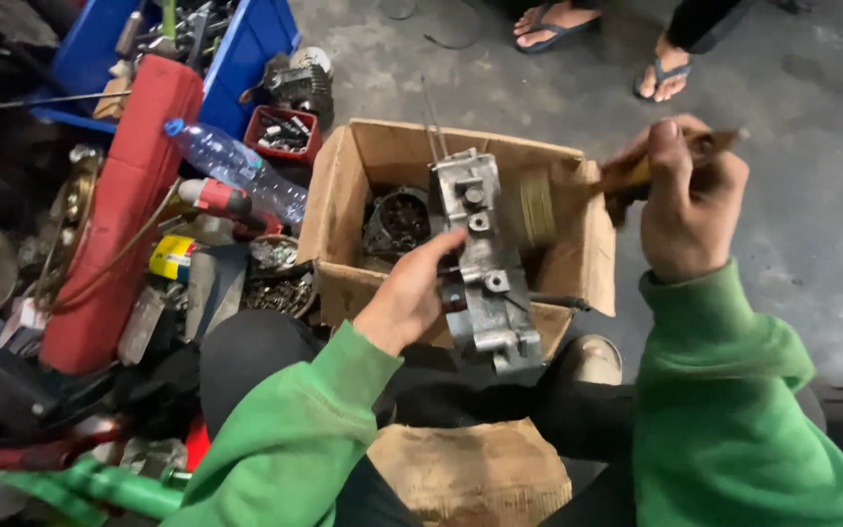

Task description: Cleaning a motorcycle engine component with a brush inside a cardboard box

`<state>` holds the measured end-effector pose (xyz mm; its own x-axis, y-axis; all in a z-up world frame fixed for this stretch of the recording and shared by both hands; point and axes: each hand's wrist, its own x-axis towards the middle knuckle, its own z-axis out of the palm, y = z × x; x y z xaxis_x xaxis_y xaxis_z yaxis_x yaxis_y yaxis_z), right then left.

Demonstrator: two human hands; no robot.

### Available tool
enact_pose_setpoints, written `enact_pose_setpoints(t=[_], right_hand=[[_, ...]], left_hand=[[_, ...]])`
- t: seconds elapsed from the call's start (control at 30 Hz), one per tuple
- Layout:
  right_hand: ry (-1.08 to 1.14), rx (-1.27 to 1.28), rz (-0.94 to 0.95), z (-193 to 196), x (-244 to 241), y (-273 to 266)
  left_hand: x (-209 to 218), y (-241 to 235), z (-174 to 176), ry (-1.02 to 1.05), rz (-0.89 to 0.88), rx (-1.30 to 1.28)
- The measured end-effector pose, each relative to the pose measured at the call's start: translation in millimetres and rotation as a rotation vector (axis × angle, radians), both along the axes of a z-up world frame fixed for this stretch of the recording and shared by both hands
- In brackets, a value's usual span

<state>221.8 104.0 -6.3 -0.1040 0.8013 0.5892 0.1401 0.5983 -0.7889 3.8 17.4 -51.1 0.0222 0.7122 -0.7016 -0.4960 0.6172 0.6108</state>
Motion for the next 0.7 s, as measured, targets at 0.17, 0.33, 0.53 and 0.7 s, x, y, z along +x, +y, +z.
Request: enact_pose_setpoints(t=[0.17,0.33,0.53,0.7], right_hand=[[0.017,-0.066,0.147,-21.1,16.4,20.2],[0.018,0.036,0.115,3.6,0.0,-6.4],[0.085,-0.139,0.037,-2.8,3.8,0.0],[-0.011,-0.153,0.086,-3.0,1.8,-0.7]], left_hand=[[-8.0,13.2,-6.1,-0.033,-0.049,0.022],[-12.7,15.6,-4.4,0.114,-0.031,0.031],[-9.4,18.3,-49.4,0.217,-0.186,0.112],[-1.4,7.9,-27.2,0.368,-0.181,0.2]])
